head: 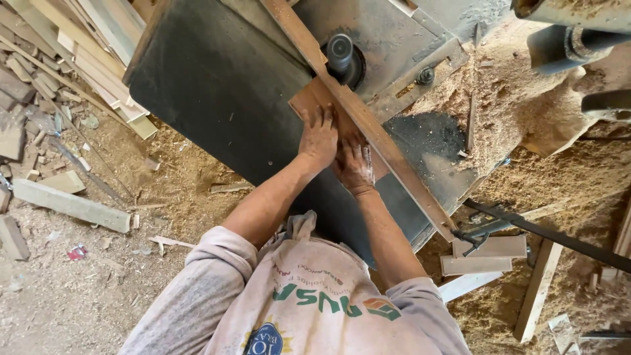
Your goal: Shaping small wooden blocks using a stationary spindle sander machine
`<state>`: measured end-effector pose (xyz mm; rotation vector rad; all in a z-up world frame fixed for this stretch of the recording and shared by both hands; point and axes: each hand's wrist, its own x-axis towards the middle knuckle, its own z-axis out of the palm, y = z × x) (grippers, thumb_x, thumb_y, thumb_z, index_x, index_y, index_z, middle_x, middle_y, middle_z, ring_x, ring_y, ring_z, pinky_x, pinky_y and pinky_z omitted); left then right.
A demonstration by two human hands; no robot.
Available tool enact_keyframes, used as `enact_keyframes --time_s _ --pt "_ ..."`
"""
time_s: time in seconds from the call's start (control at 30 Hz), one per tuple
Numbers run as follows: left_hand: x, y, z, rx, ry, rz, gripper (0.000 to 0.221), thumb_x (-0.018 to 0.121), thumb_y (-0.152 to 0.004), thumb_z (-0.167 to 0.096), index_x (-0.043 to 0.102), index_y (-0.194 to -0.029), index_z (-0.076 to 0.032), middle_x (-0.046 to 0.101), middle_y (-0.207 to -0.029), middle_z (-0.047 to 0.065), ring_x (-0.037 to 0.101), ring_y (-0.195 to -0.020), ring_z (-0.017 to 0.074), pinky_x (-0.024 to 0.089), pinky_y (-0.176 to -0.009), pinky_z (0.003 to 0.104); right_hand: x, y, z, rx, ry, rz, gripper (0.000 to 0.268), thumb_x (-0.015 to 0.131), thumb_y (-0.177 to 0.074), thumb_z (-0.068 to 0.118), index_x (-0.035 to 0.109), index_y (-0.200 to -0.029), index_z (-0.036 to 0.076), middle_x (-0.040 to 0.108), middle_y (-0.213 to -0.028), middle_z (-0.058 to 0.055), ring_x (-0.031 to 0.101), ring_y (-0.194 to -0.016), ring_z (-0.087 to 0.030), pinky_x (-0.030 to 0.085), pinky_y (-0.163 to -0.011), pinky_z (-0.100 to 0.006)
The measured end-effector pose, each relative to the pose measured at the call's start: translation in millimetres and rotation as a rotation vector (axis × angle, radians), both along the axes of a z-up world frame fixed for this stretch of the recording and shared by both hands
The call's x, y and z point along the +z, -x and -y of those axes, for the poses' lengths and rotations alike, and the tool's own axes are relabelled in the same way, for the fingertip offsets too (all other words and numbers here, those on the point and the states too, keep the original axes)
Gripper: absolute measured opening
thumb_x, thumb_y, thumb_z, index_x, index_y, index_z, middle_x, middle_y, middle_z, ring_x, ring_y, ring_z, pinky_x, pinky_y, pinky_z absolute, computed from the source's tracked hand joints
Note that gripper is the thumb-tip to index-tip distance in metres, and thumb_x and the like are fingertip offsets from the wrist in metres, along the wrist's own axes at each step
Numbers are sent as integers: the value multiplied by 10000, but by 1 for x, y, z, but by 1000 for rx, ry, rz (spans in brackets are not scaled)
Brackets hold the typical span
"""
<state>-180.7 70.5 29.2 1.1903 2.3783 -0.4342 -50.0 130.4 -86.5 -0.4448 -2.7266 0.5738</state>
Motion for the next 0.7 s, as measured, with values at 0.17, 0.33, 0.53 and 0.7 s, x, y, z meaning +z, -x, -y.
enact_keyframes --time_s 0.17,0.33,0.53,0.7 --pt "-16 18 4 -14 -19 -32 461 500 -1025 -191 525 -1472 -79 247 -1655 184 261 -1509 393 110 -1204 677 -10 19 2 1 -75 -59 669 781 -740 379 632 -1315 70 556 -1349 -164 484 -1367 -412 424 -1133 -549" --pt "-19 40 9 -1 -20 -13 467 497 -1026 -194 521 -1475 -70 238 -1658 190 246 -1511 399 106 -1205 680 -6 43 6 1 -97 -101 659 785 -732 395 650 -1293 75 585 -1323 -160 508 -1351 -392 410 -1143 -535" --pt "-27 67 15 -13 -89 -1 442 526 -1003 -177 572 -1425 -53 269 -1642 214 280 -1492 414 109 -1192 695 -3 71 11 -47 -108 -107 705 797 -727 430 649 -1341 117 624 -1247 -145 611 -1207 -393 481 -1078 -523" --pt "-37 89 21 -16 -113 -56 450 535 -1000 -192 582 -1426 -57 289 -1633 204 277 -1483 417 107 -1175 698 -5 95 13 0 -57 -182 625 840 -737 365 677 -1259 61 622 -1272 -167 552 -1316 -404 448 -1107 -532"
